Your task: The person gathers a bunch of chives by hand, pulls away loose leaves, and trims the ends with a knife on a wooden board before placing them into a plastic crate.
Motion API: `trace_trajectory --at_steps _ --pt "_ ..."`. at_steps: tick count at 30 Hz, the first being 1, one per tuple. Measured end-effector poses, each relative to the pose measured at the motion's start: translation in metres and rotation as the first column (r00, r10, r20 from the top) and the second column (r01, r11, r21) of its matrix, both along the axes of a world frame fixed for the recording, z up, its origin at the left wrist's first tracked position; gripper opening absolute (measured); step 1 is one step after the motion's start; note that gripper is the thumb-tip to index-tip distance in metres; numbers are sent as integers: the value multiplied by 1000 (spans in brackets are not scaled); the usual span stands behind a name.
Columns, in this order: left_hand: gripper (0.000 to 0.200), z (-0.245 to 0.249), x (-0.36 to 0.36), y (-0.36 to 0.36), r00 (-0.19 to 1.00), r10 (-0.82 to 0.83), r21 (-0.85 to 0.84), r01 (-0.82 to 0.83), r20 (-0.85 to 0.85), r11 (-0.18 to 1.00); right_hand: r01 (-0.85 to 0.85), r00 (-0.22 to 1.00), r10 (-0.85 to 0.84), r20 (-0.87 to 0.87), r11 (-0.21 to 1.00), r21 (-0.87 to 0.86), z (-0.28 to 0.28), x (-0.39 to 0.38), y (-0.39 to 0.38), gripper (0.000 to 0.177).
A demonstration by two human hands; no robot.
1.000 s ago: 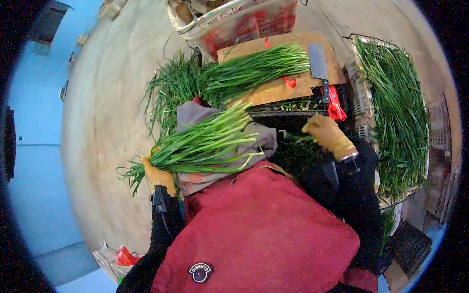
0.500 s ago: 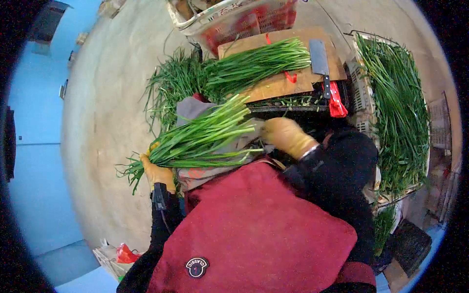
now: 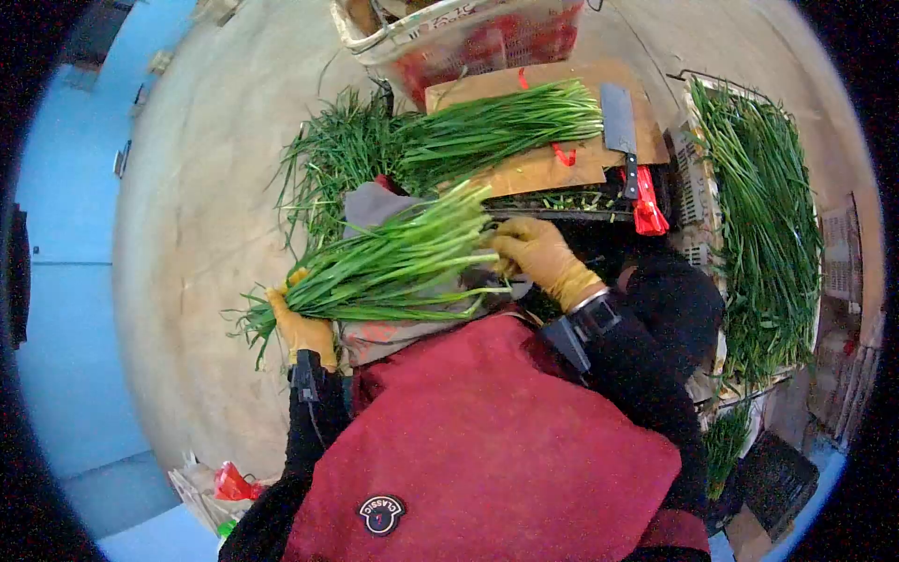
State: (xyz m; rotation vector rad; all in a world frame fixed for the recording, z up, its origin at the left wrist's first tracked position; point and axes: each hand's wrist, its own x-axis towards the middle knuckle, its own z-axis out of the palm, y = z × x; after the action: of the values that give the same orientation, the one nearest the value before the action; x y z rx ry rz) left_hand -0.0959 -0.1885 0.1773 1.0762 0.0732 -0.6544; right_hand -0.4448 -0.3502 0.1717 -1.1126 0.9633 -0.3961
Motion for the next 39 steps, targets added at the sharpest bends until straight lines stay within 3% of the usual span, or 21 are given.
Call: trace_trajectory --at_steps 4,5,7,9,10,11,13,16,19,20,23,24,27,28,31,32,33,34,35,37,39 --pt "39 28 -8 -2 989 -81 -43 87 125 995 196 981 -194 30 972 -132 -2 -25 -17 14" --pt "39 30 -7 -1 988 -84 -55 91 130 994 195 981 -185 63 937 -291 -6 -26 -17 17" --pt "39 31 -6 -1 986 -94 -92 107 140 990 -33 981 -96 -167 772 -634 4 -22 -20 23" --pt "39 32 -5 -1 986 -105 -115 120 130 986 -106 975 -62 -213 715 -691 12 -6 -18 29" --pt "39 34 -5 -1 986 -112 -125 127 126 984 -101 985 -20 -172 737 -668 -1 0 -17 31" --pt "38 37 -6 -1 981 -108 -125 128 161 984 -174 979 123 -162 920 -352 -2 4 -19 33" --pt "37 41 -8 1 969 -99 -123 130 228 984 -103 995 103 1 994 43 -3 6 -14 33" --pt "35 41 -3 3 970 -101 -175 141 221 974 -194 973 186 134 979 55 2 3 -11 32" --pt "34 39 -3 3 976 -99 -225 143 193 964 -259 963 267 -25 899 -354 10 10 -9 32" --pt "34 39 -2 3 974 -109 -219 152 197 964 -288 956 247 -161 899 -330 19 12 -9 38" --pt "34 44 -4 6 964 -146 -212 194 221 958 -380 893 165 -418 776 -504 11 30 -11 45" --pt "34 46 -6 6 957 -169 -220 222 234 950 -290 889 81 -452 861 -417 -4 39 -10 47" --pt "33 52 -5 6 915 -302 -258 370 269 892 -12 969 -72 -234 941 -339 -41 55 6 42" --pt "33 53 -5 7 893 -353 -269 426 279 864 29 951 -103 -293 969 -245 -42 57 9 38" --pt "32 53 -6 7 899 -302 -264 389 318 882 -36 923 -146 -355 888 -458 -48 30 -6 33" --pt "32 51 -4 8 908 -299 -277 380 294 882 -95 860 -215 -464 825 -557 -68 14 -13 29" --pt "33 46 1 9 917 -295 -293 370 269 882 -205 751 -187 -634 845 -493 -47 1 -15 26" --pt "33 42 5 10 925 -291 -307 358 245 882 -387 680 -71 -730 811 -439 -68 -22 -23 27" --pt "33 36 9 11 935 -276 -306 335 221 891 -406 697 -39 -716 802 -439 -77 -37 -24 31" --pt "33 22 15 13 954 -248 -299 289 168 909 -165 890 66 -450 969 -184 -62 -40 -28 37" --pt "33 6 16 12 951 -268 -287 303 156 909 -39 994 21 108 985 166 -40 -29 -25 46"
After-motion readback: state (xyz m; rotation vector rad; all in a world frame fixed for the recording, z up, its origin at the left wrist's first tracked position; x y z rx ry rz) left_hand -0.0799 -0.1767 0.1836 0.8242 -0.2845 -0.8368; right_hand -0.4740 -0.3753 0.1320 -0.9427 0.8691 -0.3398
